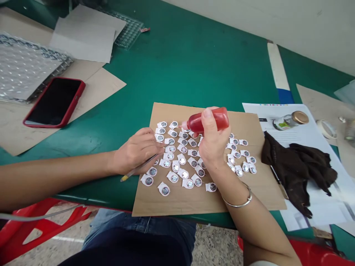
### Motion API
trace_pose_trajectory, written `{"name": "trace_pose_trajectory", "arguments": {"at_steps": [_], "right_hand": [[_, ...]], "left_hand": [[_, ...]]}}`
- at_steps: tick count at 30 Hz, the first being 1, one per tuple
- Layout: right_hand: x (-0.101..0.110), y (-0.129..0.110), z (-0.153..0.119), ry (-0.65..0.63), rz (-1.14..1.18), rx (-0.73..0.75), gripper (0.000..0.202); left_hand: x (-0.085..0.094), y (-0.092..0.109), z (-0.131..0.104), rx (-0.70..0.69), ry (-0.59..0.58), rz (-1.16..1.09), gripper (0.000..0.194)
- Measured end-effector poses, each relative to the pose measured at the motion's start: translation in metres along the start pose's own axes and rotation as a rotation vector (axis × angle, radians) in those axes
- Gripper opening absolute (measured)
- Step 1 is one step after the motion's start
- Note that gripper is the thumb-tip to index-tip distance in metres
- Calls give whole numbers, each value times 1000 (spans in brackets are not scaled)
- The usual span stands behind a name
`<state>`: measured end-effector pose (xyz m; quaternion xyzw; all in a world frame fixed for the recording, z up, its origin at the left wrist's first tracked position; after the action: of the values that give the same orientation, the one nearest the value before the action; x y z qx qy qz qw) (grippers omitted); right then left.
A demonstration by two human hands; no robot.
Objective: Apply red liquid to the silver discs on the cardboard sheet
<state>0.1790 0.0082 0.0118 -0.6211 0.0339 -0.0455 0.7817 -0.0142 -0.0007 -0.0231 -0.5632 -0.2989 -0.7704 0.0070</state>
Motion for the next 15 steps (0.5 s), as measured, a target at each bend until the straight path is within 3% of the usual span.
{"name": "trace_pose_trajectory", "arguments": {"at_steps": [15], "right_hand": [[0,4,-3,-14,-17,107,15]], "left_hand": [[-4,0,0,-84,89,239,14]]}}
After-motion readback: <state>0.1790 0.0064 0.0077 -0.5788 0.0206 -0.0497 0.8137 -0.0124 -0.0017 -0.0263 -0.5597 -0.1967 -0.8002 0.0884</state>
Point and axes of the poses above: each hand's wrist, its own z-axis towards the middle knuckle, its own x-axis out of the back of the hand, y = z × x, the point moved 1 cm from there along z, towards the middle knuckle, and after that the axes turned 14 degrees about -y, right-handed, at the moved point
